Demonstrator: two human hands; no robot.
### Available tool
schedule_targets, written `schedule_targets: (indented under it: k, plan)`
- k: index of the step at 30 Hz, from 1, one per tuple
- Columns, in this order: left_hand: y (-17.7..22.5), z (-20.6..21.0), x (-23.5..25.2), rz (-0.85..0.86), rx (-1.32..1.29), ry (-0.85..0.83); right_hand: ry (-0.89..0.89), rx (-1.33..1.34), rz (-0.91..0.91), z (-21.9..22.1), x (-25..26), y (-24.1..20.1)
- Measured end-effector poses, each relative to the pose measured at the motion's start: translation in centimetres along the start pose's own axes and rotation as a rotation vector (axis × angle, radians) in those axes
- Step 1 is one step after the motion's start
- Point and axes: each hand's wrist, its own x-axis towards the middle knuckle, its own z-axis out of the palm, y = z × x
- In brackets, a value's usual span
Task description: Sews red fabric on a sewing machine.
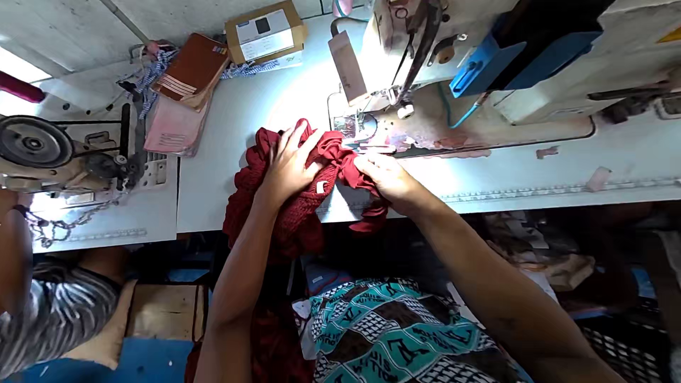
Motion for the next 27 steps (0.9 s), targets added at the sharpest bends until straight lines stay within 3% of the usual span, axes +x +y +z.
schedule_targets:
  k: [2, 6, 10, 13, 16, 20, 23, 27]
  plan:
    - [-0.6, 0.0, 1.2, 0.037, 0.121, -0.058, -0.065, 0.071, 0.062, 0.0, -0.4, -0.6]
    - [-1.5, -0.5, 3.2, 0.236, 0.191, -0.074, -0.051, -0.166, -0.040, -0.5, -0.7, 0.5]
    - [-2.1, -2.9, 3.8, 0.424, -0.061, 0.005, 0.099, -0.255, -0.146, -0.5, -0.9, 1.5]
    - [-1.1, -6.2, 3.0, 0.331, -0.216, -0.063, 0.158, -0.320, -0.268, 0.2, -1.5, 0.9]
    - [0.3, -9.2, 2.2, 0.232, -0.193, -0.162, 0.209, -0.282, -0.322, 1.5, -2.0, 0.2]
    - [0.8, -11.1, 1.0, 0.232, -0.182, -0.167, 0.071, -0.031, -0.259, 3.8, -2.7, -0.5]
    - [1.4, -12.0, -0.2, 0.183, -0.153, -0.113, 0.178, -0.226, -0.177, 6.6, -2.8, -1.4]
    - [0.8, -13.9, -3.7, 0.060, -0.004, 0.045, 0.301, -0.428, -0.385, 9.6, -2.1, -1.1]
